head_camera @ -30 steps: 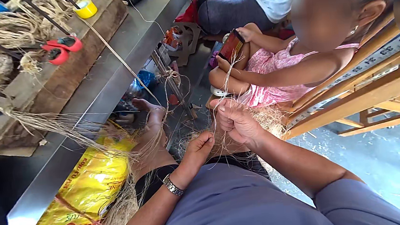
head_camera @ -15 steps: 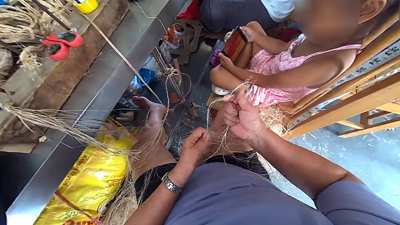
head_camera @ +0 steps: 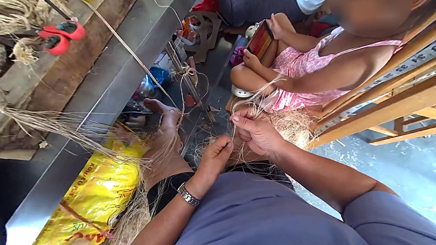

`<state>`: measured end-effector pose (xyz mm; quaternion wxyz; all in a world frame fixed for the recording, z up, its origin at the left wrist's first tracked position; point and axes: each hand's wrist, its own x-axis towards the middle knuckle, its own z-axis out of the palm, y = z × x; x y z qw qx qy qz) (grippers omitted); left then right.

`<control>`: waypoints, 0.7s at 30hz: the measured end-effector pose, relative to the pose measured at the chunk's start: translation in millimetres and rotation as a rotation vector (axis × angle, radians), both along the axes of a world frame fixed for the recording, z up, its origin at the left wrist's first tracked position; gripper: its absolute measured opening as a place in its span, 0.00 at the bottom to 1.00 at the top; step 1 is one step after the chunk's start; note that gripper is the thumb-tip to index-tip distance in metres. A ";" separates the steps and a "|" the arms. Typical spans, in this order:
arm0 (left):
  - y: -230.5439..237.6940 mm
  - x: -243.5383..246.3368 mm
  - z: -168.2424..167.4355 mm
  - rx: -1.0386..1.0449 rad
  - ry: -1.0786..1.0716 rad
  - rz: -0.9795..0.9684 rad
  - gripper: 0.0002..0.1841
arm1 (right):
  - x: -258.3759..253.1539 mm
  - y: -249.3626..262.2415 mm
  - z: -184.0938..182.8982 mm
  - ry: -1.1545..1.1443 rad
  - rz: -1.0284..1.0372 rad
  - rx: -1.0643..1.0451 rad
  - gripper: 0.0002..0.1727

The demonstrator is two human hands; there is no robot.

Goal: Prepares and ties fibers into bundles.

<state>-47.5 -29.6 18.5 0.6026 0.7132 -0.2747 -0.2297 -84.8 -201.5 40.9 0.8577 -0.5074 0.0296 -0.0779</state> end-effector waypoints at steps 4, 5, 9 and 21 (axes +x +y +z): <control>-1.9 2.0 1.6 -0.022 0.013 -0.015 0.13 | 4.3 -6.0 3.2 -0.029 0.005 0.037 0.08; -1.6 2.2 1.8 -0.021 0.011 -0.025 0.13 | 5.1 -7.5 4.1 -0.024 -0.008 0.050 0.08; -0.9 2.9 -0.2 -0.027 0.010 -0.080 0.12 | 7.8 -13.5 10.9 0.019 -0.095 0.071 0.09; -5.4 -1.3 -2.9 -0.066 0.092 -0.093 0.12 | 12.4 -31.9 23.8 -0.033 -0.173 0.163 0.08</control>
